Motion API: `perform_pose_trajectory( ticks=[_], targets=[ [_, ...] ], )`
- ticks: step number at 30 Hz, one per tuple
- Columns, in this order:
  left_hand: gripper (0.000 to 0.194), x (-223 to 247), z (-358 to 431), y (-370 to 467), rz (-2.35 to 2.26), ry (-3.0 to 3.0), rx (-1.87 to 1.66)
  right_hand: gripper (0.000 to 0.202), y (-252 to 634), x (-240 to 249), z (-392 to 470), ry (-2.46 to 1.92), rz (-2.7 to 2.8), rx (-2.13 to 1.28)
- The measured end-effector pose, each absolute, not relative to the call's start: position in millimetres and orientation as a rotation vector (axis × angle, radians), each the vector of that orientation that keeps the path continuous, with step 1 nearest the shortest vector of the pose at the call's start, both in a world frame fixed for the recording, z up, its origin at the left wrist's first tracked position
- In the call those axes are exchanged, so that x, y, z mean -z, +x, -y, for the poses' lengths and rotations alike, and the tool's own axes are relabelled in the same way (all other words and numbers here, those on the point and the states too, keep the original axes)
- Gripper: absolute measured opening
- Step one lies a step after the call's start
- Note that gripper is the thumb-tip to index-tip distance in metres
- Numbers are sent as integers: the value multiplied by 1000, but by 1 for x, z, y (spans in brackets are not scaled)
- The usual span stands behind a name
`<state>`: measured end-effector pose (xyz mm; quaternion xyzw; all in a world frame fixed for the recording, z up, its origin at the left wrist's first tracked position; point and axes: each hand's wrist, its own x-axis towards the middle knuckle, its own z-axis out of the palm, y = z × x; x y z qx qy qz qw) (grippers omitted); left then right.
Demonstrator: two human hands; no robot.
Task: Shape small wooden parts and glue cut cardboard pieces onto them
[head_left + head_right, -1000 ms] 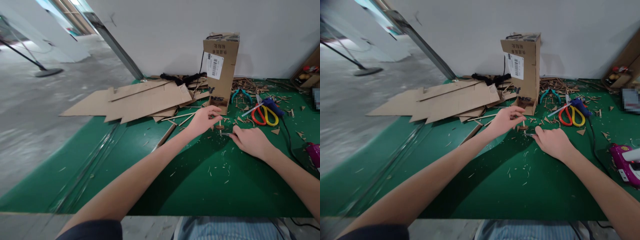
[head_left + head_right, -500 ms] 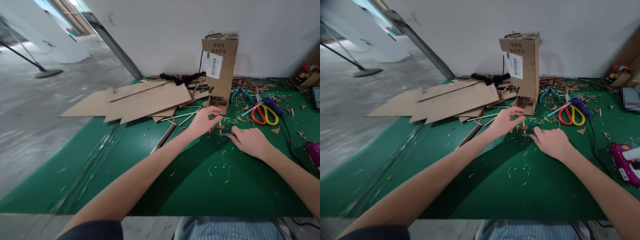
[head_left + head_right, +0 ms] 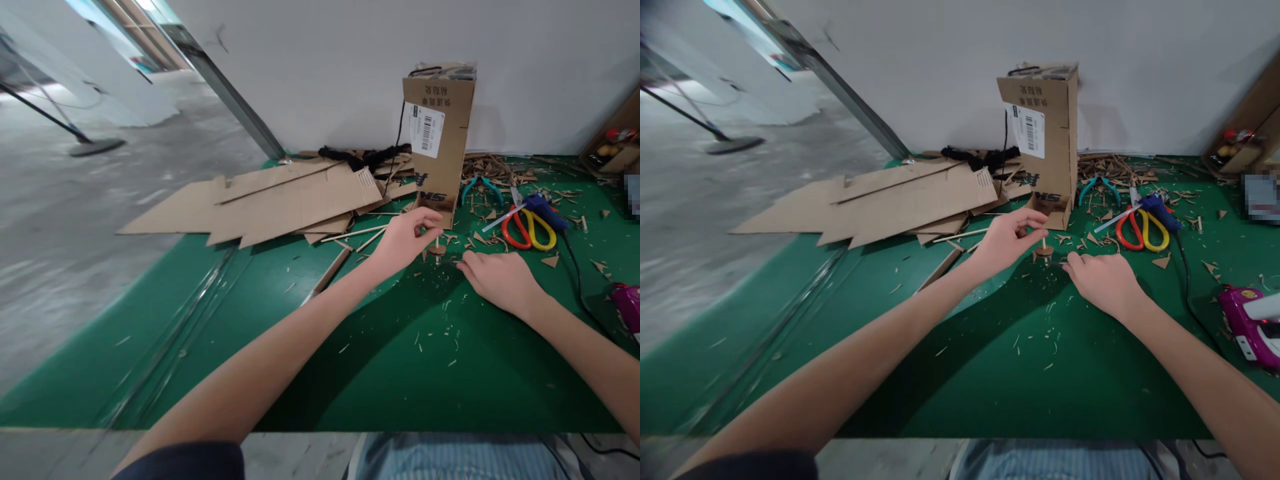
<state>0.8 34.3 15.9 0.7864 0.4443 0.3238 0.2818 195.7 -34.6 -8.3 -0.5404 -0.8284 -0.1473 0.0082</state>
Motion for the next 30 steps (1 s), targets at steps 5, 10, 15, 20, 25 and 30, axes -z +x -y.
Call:
perform_pose_trajectory(
  ticks=[5,10,15,20,25,30],
  targets=[
    [18,-15,-35,1,-1180,2146,-887,46,192,14,29,-1708,2573,479],
    [18,-11,-37,2,-1189,2159,-879,33,187,15,29,-1702,2663,437],
    [17,-14,-36,1,-1195,2160,-861,27,184,12,33,-1705,2703,428],
    [16,-16,-37,0,-1183,2169,-859,39,183,12,35,-1777,2610,470],
    [15,-15,-37,0,-1190,2192,-853,27,181,13,35,-1821,2679,410],
    [14,-14,-36,0,-1210,2203,-858,39,179,11,37,-1800,2627,488]
  ],
)
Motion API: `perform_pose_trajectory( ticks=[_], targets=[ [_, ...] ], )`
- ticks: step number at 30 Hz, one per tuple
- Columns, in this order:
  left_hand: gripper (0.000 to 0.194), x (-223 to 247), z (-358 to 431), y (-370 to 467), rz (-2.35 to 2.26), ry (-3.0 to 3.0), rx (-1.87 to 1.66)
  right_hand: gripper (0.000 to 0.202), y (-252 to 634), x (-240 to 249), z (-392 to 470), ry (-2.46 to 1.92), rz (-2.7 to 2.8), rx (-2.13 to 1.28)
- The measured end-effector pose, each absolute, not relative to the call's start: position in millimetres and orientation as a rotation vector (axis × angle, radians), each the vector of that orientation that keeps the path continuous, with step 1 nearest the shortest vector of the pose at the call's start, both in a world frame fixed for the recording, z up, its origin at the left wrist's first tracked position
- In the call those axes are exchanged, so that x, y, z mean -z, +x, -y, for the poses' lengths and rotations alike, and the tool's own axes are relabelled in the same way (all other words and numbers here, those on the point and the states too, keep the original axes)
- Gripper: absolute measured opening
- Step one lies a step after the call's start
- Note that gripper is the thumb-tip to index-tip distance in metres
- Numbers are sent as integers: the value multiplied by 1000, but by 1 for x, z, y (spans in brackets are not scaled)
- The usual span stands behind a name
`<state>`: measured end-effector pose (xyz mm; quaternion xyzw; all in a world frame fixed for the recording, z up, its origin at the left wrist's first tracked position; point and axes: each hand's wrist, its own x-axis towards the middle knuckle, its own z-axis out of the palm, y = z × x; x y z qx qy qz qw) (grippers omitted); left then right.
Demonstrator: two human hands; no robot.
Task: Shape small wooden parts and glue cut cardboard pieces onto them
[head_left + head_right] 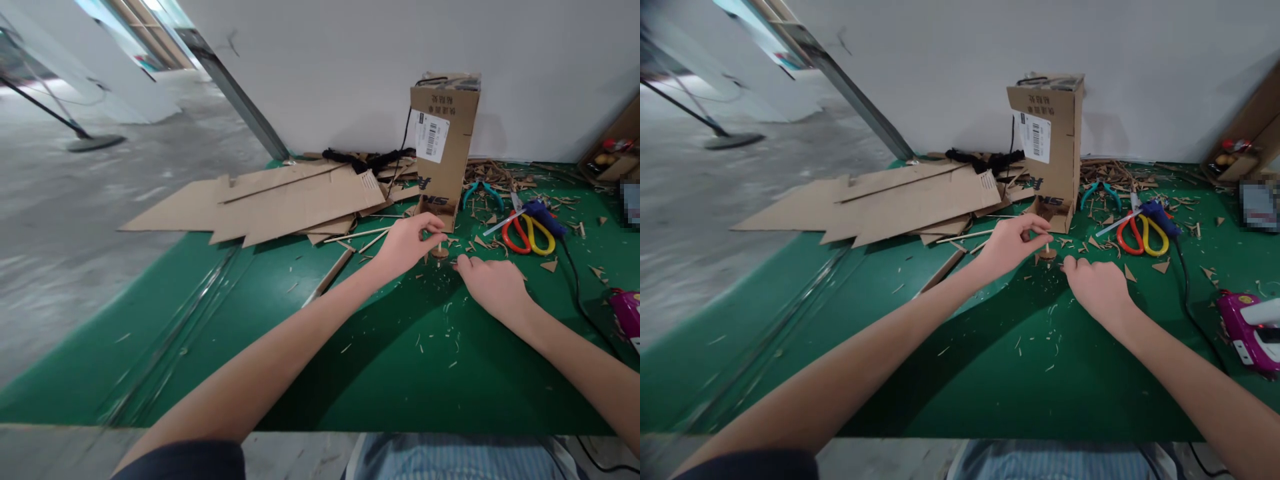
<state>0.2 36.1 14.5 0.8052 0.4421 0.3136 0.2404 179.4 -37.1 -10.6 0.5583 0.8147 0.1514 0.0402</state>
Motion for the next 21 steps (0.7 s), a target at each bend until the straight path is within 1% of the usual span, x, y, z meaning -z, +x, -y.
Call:
perform_pose_trajectory(
  ticks=[2,4,9,11,14,16,18,21],
  targets=[
    [13,-14,-36,0,-1216,2200,-870,42,179,9,37,1743,-2494,-485],
    [12,-13,-36,1,-1221,2194,-885,41,178,8,37,1750,-2485,-484],
    [13,-12,-35,1,-1230,2190,-875,28,179,8,36,1650,-2484,-418],
    [13,-12,-35,1,-1234,2196,-871,30,180,9,35,1632,-2498,-423],
    [14,-11,-36,1,-1239,2194,-872,41,180,8,35,1659,-2515,-462],
    [14,-10,-37,1,-1250,2188,-875,45,180,8,35,1693,-2509,-472],
    [13,-10,-37,1,-1263,2185,-876,43,179,7,34,1711,-2493,-455],
    [13,-10,-37,1,-1269,2185,-878,35,177,7,34,1700,-2473,-395]
  ],
)
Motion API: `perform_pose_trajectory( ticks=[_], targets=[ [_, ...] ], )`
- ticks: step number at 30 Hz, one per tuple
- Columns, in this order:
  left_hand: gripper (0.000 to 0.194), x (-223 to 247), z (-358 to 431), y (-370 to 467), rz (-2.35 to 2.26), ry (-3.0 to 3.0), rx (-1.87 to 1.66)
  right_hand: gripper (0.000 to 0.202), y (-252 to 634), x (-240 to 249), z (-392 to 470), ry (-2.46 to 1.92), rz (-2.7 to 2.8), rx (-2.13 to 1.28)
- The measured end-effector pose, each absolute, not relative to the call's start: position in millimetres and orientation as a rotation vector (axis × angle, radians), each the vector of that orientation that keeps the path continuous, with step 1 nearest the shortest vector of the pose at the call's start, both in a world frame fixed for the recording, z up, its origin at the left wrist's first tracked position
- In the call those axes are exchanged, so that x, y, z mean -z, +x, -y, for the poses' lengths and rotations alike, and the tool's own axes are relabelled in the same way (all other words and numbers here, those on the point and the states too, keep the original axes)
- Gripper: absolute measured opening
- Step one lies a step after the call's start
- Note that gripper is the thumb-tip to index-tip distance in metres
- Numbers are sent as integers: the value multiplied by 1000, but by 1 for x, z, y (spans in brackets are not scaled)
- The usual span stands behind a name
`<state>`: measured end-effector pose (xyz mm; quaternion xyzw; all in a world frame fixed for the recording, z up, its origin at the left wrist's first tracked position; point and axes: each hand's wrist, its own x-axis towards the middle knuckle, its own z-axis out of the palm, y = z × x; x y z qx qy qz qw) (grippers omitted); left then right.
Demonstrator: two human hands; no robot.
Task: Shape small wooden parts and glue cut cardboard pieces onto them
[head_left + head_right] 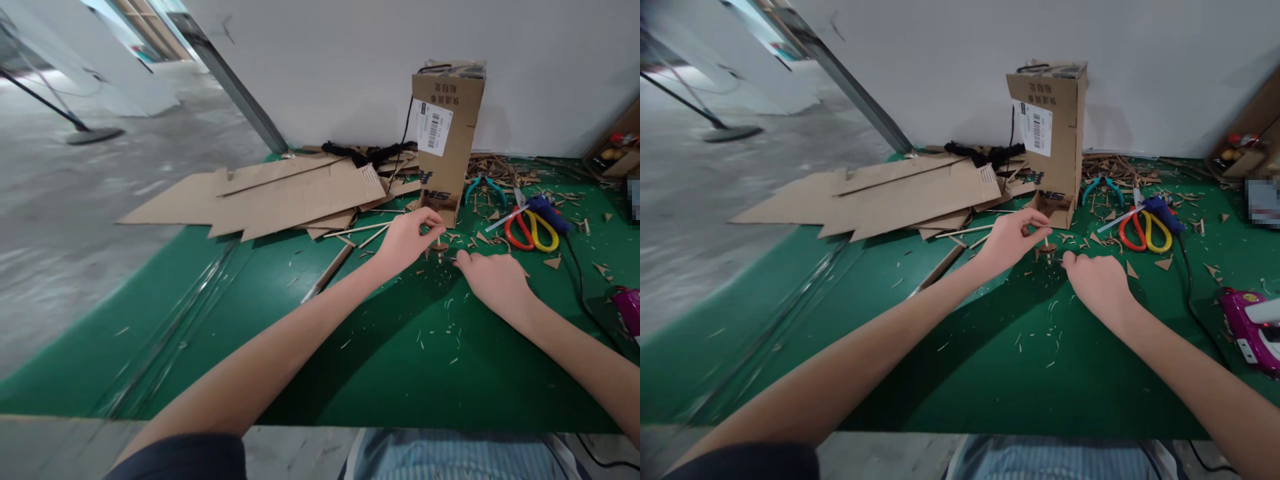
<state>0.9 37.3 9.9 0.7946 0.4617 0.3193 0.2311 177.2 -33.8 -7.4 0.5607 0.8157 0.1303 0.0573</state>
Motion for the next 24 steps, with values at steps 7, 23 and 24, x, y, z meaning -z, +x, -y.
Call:
perform_pose_trajectory(
  ticks=[7,23,24],
  targets=[
    [13,-6,-39,3,-1269,2198,-904,38,176,7,36,1687,-2503,-398],
    [15,-3,-43,2,-1267,2160,-907,29,174,9,40,1682,-2482,-344],
    [15,-3,-43,1,-1268,2160,-904,29,174,11,40,1689,-2487,-354]
  ],
)
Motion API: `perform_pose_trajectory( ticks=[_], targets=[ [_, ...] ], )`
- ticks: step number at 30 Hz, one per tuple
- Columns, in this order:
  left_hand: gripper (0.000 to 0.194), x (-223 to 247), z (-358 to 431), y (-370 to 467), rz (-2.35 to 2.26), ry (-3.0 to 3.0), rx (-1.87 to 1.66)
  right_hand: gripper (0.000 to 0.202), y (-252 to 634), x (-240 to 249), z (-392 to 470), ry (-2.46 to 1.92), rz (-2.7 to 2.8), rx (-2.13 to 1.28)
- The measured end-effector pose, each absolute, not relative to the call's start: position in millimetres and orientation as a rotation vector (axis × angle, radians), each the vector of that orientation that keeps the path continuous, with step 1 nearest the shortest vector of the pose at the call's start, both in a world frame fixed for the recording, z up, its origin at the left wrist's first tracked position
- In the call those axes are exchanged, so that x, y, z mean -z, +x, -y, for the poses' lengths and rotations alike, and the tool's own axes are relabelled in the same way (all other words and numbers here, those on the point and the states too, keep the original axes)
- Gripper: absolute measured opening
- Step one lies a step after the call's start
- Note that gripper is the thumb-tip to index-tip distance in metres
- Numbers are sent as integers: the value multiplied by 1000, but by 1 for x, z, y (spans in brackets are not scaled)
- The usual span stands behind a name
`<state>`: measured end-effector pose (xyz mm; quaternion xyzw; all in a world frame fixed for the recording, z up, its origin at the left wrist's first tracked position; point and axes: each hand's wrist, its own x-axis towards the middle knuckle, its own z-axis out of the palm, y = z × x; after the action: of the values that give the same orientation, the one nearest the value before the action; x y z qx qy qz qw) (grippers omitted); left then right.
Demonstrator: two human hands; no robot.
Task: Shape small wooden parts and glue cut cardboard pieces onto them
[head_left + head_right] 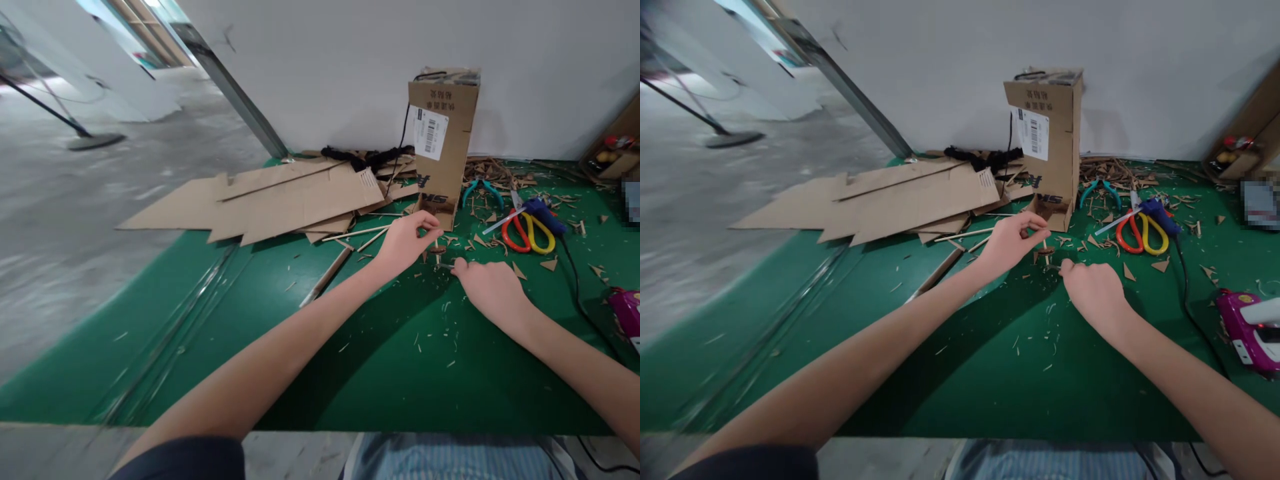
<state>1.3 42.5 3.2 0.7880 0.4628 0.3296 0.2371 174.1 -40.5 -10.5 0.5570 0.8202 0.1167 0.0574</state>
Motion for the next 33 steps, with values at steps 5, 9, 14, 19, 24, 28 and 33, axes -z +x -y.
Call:
perform_pose_trajectory(
  ticks=[5,9,14,19,24,28,33],
  targets=[
    [13,-4,-43,2,-1273,2164,-920,39,177,14,36,1734,-2517,-437],
    [12,0,-44,3,-1276,2149,-934,41,178,11,32,1769,-2499,-405],
    [10,4,-48,1,-1242,2121,-940,35,175,8,33,1748,-2489,-370],
    [11,1,-48,0,-1236,2149,-927,29,173,9,39,1727,-2462,-343],
    [12,1,-47,1,-1224,2136,-933,34,176,12,41,1710,-2484,-361],
    [15,2,-47,2,-1216,2113,-913,44,180,11,37,1735,-2503,-448],
    [14,0,-46,1,-1222,2065,-905,41,182,8,34,1725,-2480,-383]
  ],
)
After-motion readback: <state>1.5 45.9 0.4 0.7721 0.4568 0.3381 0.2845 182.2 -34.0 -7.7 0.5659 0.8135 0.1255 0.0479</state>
